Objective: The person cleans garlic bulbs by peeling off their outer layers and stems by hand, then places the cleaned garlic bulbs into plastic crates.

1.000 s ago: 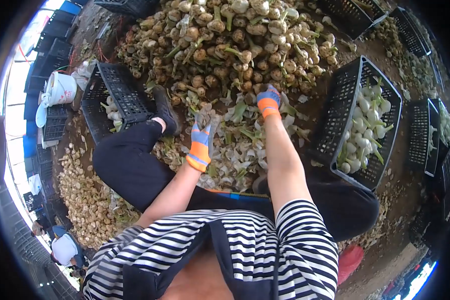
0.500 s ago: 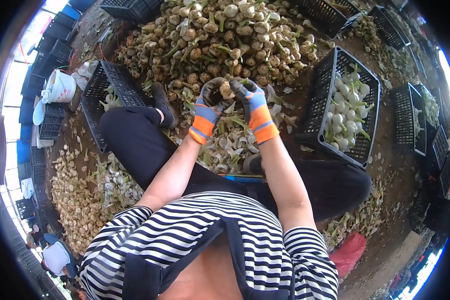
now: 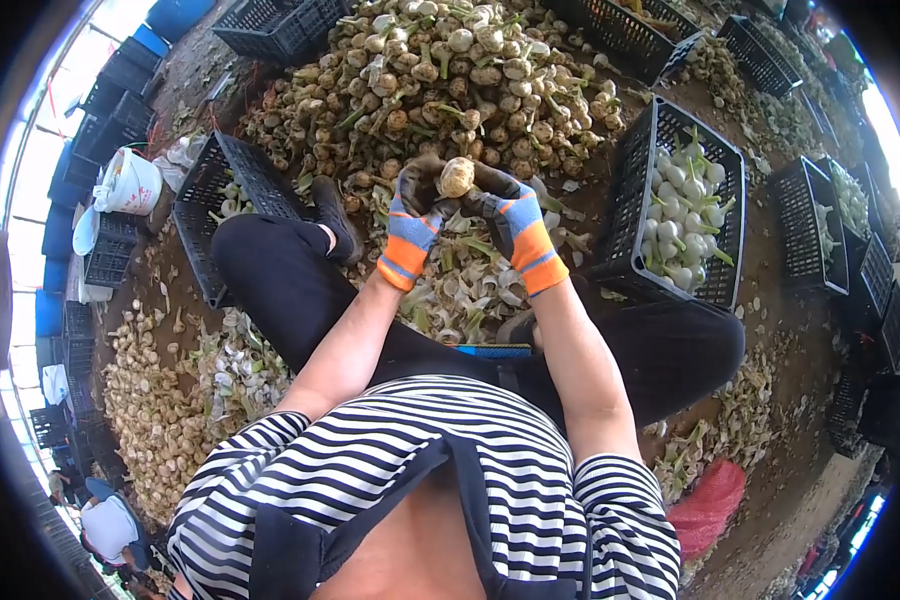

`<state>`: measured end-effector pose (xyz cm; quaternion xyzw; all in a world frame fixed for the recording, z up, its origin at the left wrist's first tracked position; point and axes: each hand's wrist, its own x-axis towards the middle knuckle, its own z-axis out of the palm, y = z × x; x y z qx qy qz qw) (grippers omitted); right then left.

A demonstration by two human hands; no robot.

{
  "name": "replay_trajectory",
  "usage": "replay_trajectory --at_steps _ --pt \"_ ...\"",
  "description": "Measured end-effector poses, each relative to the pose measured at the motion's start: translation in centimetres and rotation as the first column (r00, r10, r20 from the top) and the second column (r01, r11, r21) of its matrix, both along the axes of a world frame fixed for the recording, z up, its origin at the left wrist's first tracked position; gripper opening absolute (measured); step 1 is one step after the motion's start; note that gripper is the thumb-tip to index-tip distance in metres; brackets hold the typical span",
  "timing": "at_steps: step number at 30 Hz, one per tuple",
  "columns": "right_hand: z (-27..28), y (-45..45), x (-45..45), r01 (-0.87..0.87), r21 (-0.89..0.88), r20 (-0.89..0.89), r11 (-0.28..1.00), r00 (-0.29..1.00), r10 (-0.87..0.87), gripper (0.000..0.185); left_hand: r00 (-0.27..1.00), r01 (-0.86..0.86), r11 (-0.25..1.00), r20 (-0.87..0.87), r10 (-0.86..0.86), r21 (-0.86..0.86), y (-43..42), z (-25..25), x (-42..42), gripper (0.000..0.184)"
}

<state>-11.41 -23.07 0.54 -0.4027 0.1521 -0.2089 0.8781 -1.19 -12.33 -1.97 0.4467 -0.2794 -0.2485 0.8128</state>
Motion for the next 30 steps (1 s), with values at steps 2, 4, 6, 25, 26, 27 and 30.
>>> replay_trajectory --at_steps 2,4,6,25,26,27,30 --pt "-0.3 -0.5 -0.1 -0.002 -0.065 -0.066 0.998 0.998 -0.003 0.041 1.000 -0.014 0.994 -0.005 0.014 -0.105 -0.4 0.9 -0.4 0.055" --pt "-0.4 -1.0 -0.3 -0.014 -0.230 -0.152 0.973 0.988 -0.022 0.042 0.983 0.075 0.997 0.167 -0.071 -0.018 0.0 0.4 0.5 0.054" --pt "0.6 -0.8 -0.9 0.017 -0.033 -0.033 0.999 0.999 -0.018 0.036 0.963 0.151 0.982 0.207 -0.172 0.113 0.4 0.6 0.9 0.052" --pt "-0.8 -0.1 1.3 0.112 -0.012 -0.062 0.994 0.992 -0.112 0.021 0.988 0.128 0.991 -0.081 -0.131 -0.047 -0.6 0.0 -0.3 0.050" --pt "-1.0 -0.1 1.1 0.127 -0.009 -0.071 0.992 0.989 -0.127 0.021 0.992 0.107 0.994 -0.059 -0.108 -0.025 -0.6 -0.2 -0.3 0.049" --pt "-1.1 -0.1 1.0 0.140 -0.007 -0.079 0.990 0.987 -0.141 0.022 0.996 0.083 0.997 -0.034 -0.083 -0.004 -0.5 -0.3 -0.3 0.048" --pt "-1.8 -0.7 0.7 0.158 -0.248 -0.135 0.956 0.971 -0.196 0.026 0.996 0.053 0.999 -0.069 -0.052 0.013 -0.4 -0.5 -0.4 0.047"
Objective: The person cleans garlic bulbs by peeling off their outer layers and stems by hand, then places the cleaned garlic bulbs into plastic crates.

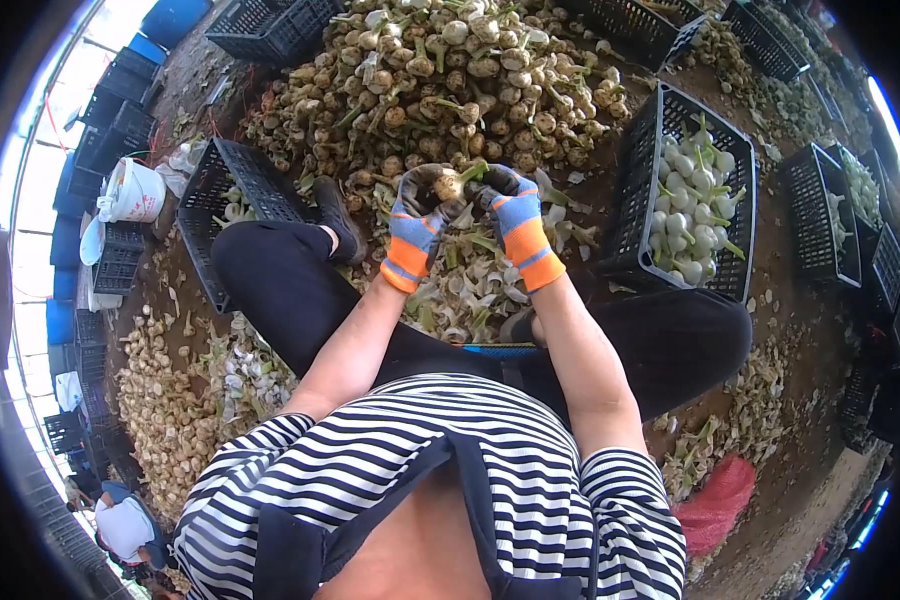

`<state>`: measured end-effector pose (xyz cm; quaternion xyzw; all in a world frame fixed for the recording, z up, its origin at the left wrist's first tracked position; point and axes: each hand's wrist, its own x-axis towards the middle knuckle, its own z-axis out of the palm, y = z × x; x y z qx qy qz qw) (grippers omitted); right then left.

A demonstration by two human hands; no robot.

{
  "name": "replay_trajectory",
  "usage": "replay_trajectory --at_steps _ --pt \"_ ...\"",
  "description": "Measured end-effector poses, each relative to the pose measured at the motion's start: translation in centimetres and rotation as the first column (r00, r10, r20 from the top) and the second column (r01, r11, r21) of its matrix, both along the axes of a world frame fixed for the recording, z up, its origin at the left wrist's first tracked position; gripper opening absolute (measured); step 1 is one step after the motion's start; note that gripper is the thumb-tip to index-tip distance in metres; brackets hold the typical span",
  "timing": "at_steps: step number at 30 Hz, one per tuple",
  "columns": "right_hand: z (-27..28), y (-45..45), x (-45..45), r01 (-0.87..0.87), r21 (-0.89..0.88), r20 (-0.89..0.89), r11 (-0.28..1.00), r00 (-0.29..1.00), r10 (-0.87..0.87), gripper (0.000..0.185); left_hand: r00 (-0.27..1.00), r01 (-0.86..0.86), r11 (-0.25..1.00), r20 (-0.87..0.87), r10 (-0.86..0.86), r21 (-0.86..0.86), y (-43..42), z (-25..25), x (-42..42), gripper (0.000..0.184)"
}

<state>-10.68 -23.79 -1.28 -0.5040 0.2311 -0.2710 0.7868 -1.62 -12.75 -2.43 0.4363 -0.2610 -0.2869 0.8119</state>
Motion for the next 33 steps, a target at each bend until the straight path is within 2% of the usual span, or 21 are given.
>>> replay_trajectory --at_steps 2,4,5,8,11,12,13,14,16,17,20,21,22,24,25,26,28,29,30,32,33 --pt "-0.7 -0.2 -0.2 0.066 -0.326 -0.045 0.943 0.995 -0.085 0.027 0.989 0.038 0.999 -0.142 -0.037 -0.001 0.0 0.2 0.1 0.044" --pt "-1.2 -0.3 -0.2 0.157 -0.691 0.002 0.705 0.976 -0.216 0.028 0.944 0.098 0.995 -0.318 -0.085 0.026 0.1 0.6 0.1 0.043" --pt "-0.3 -0.3 -0.6 0.086 -0.722 -0.065 0.687 0.979 -0.191 0.025 0.909 0.129 0.991 -0.404 -0.104 0.035 0.1 0.6 0.1 0.042" --pt "-1.0 -0.3 -0.5 -0.009 -0.302 -0.061 0.953 0.998 -0.009 0.022 1.000 0.002 1.000 -0.019 -0.002 -0.001 -0.9 -0.1 -0.7 0.035" --pt "-0.4 0.2 -0.7 0.000 -0.187 -0.053 0.982 0.999 -0.010 0.019 0.980 0.109 0.984 -0.179 -0.083 0.138 0.1 0.4 0.3 0.033" --pt "0.0 0.0 -0.8 -0.024 -0.108 0.039 0.994 0.999 0.029 0.017 0.949 0.216 0.961 -0.267 -0.165 0.173 0.8 1.7 0.9 0.031" --pt "-0.1 0.0 -0.7 -0.003 -0.135 0.018 0.991 1.000 0.006 0.017 0.904 0.322 0.925 -0.356 -0.236 0.203 1.5 3.0 1.5 0.029" --pt "-0.3 0.1 -0.6 0.016 -0.161 -0.004 0.987 1.000 -0.017 0.016 0.902 0.264 0.943 -0.397 -0.168 0.202 0.9 3.0 0.9 0.028" --pt "-0.5 0.6 -0.6 0.006 -0.182 -0.044 0.983 0.999 -0.014 0.015 1.000 -0.005 0.991 -0.028 0.009 0.132 -0.4 0.4 -0.1 0.028" --pt "-0.5 0.6 -0.5 0.000 -0.196 -0.063 0.981 0.998 -0.013 0.014 0.981 -0.126 0.991 0.153 0.116 0.055 -0.9 0.4 -0.3 0.028" --pt "-1.1 0.1 -0.6 0.007 0.309 0.005 0.951 1.000 -0.010 0.014 0.994 0.008 0.976 0.108 -0.032 0.216 -0.1 1.0 0.4 0.030" --pt "-1.8 -0.4 -0.5 0.091 0.400 -0.057 0.912 0.996 -0.075 0.014 0.995 0.085 0.983 -0.067 -0.075 0.164 0.4 1.2 0.8 0.031" --pt "-5.6 -2.2 -0.5 0.137 0.453 0.007 0.881 0.988 -0.157 0.011 0.961 0.164 0.984 -0.236 -0.143 0.073 0.7 1.4 1.0 0.038" --pt "-5.1 -4.1 -1.9 0.234 0.187 -0.228 0.954 0.955 -0.190 0.018 0.951 0.248 0.969 -0.192 -0.241 0.015 1.7 3.0 1.1 0.050" --pt "-11.1 -6.9 -1.7 -0.005 -0.267 -0.510 0.964 0.849 -0.137 0.031 0.964 0.266 0.964 0.019 -0.266 0.031 1.7 0.5 2.5 0.067" --pt "-9.3 -6.0 -2.1 -0.209 -0.571 -0.599 0.794 0.767 -0.229 0.044 0.967 0.233 0.971 0.088 -0.237 0.061 1.6 0.3 2.6 0.070" --pt "0.5 -1.5 -1.3 -0.113 -0.525 -0.394 0.844 0.911 -0.123 0.056 0.959 0.169 0.979 0.210 -0.191 0.118 1.5 -0.2 1.8 0.076" --pt "-1.8 -1.9 -0.5 -0.116 -0.443 -0.203 0.889 0.979 0.026 0.061 0.947 0.208 0.968 0.221 -0.235 0.139 1.5 0.3 1.6 0.080" --pt "1.4 -0.3 -0.3 -0.128 -0.286 -0.040 0.950 0.992 0.121 0.060 0.852 0.068 0.970 0.491 -0.179 0.234 1.4 1.1 1.5 0.084" --pt "4.1 0.9 -0.1 -0.207 -0.362 -0.125 0.909 0.977 0.173 0.059 0.920 0.145 0.969 0.334 -0.207 0.200 1.2 1.3 1.1 0.090" --pt "4.4 0.8 -0.1 -0.265 -0.475 -0.238 0.839 0.957 0.168 0.058 0.902 0.135 0.961 0.372 -0.220 0.241 1.3 1.2 1.2 0.090"
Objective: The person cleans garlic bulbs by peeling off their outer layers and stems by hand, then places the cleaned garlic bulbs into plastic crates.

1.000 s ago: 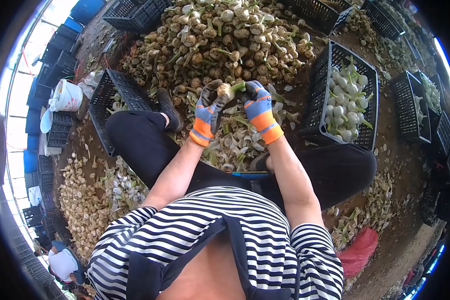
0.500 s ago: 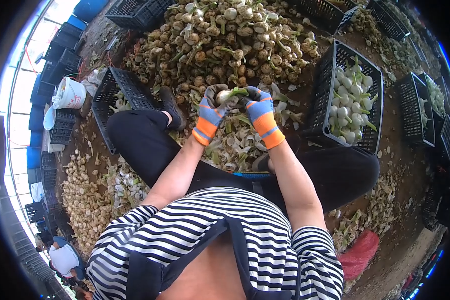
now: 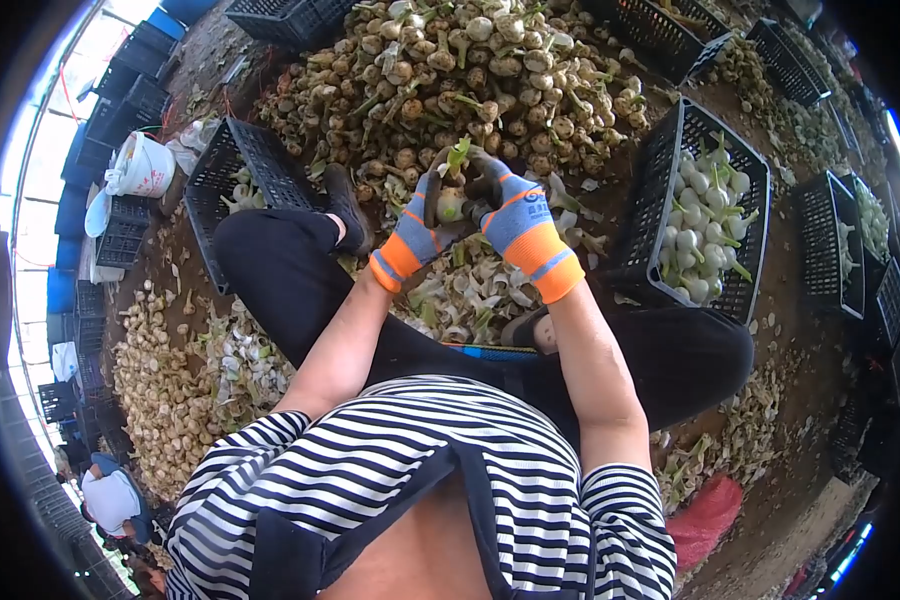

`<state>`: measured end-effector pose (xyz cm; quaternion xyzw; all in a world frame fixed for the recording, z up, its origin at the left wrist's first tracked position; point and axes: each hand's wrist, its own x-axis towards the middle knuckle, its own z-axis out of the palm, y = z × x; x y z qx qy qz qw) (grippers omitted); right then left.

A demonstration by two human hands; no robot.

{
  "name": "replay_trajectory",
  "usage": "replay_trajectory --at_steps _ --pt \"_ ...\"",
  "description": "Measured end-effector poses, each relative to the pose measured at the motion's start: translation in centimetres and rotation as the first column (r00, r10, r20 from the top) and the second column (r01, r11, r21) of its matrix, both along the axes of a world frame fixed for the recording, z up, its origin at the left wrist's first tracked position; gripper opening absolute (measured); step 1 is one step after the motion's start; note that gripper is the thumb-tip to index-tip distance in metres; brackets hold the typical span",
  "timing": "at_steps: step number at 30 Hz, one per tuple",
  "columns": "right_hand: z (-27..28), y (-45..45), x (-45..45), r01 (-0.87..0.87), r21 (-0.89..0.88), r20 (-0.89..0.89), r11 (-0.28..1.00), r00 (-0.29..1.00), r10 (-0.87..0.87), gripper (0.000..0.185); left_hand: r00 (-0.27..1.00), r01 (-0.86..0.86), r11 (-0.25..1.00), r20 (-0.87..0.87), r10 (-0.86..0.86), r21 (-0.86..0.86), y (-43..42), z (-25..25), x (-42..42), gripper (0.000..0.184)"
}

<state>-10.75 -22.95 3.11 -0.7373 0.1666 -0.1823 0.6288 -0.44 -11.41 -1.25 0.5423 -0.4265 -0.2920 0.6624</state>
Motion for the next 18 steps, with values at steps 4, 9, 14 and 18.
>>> replay_trajectory --at_steps 4,9,14,18 --pt "0.8 -0.1 0.2 -0.070 -0.417 -0.219 0.906 0.975 -0.026 0.056 0.997 0.059 0.998 -0.050 -0.058 0.023 0.3 0.1 -0.2 0.092" --pt "0.8 0.2 0.7 0.029 -0.406 -0.069 0.913 0.996 -0.063 0.052 0.998 0.053 0.999 0.030 -0.053 0.001 0.7 2.3 0.2 0.097" --pt "1.1 0.0 1.3 -0.035 -0.392 -0.141 0.919 0.990 -0.022 0.053 0.992 0.045 0.999 0.121 -0.048 0.028 1.2 1.6 0.4 0.093" --pt "1.6 0.4 1.9 -0.175 -0.472 -0.355 0.864 0.935 -0.005 0.069 0.992 0.031 0.999 0.119 -0.033 0.019 1.3 1.7 0.3 0.094"
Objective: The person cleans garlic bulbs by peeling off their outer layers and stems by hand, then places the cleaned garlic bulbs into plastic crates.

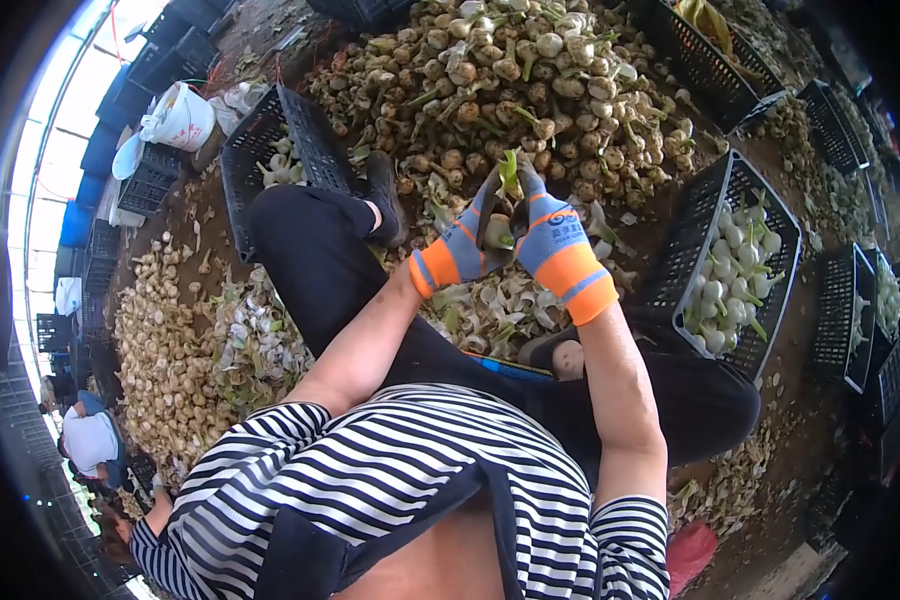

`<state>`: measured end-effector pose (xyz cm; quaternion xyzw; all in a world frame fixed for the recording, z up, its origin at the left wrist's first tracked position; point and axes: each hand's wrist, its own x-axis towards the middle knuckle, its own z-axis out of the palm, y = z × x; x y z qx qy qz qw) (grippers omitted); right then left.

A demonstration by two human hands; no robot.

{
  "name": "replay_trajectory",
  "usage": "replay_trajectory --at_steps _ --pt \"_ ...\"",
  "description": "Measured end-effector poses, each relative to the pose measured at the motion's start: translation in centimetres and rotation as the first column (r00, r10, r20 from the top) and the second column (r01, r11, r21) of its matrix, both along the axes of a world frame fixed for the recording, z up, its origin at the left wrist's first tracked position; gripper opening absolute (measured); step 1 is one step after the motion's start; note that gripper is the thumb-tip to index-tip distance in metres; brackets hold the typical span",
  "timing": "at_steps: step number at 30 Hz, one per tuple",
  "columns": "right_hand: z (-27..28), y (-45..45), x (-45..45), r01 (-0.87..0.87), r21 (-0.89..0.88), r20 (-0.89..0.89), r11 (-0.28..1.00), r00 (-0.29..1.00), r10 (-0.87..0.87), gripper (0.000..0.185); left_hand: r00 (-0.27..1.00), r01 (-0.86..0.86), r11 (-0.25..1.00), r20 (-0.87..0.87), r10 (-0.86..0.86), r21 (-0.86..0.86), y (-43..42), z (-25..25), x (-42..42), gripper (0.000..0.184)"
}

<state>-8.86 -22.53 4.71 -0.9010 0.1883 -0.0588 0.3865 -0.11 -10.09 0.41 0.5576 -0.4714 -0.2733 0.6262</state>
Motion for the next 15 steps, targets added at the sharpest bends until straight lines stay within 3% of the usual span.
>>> replay_trajectory --at_steps 1,2,5,6,9,10,15 --pt "0.1 0.3 -0.2 -0.002 -0.062 -0.052 0.998 0.999 -0.002 0.072 1.000 0.003 1.000 -0.019 -0.004 -0.008 -0.1 -0.3 -0.3 0.094" --pt "-0.5 0.2 -0.1 -0.002 -0.017 -0.061 1.000 0.998 0.001 0.076 0.995 0.009 1.000 -0.100 -0.008 0.011 0.0 -0.3 -0.5 0.093" --pt "-4.3 -0.8 0.3 0.122 0.082 0.140 0.989 0.981 -0.133 0.075 0.972 -0.030 0.999 -0.232 0.023 -0.027 -0.8 -0.8 -0.5 0.092" --pt "-5.7 -1.0 0.7 0.097 0.301 0.265 0.949 0.947 -0.181 0.072 0.980 -0.115 0.993 -0.162 0.113 -0.008 -1.0 -1.9 0.0 0.084" --pt "-6.6 -1.3 0.7 0.177 0.519 0.264 0.837 0.897 -0.354 0.065 0.951 -0.301 0.953 -0.086 0.297 -0.035 -1.0 -3.7 0.8 0.083" --pt "-6.5 -0.8 0.5 0.145 0.548 0.342 0.824 0.860 -0.378 0.064 0.930 -0.364 0.923 -0.103 0.353 -0.124 -1.0 -4.1 0.7 0.063" --pt "-6.8 0.8 -0.1 0.192 0.402 0.305 0.895 0.894 -0.328 0.073 0.804 -0.405 0.914 -0.466 0.368 0.022 -1.4 -4.1 0.1 0.033"
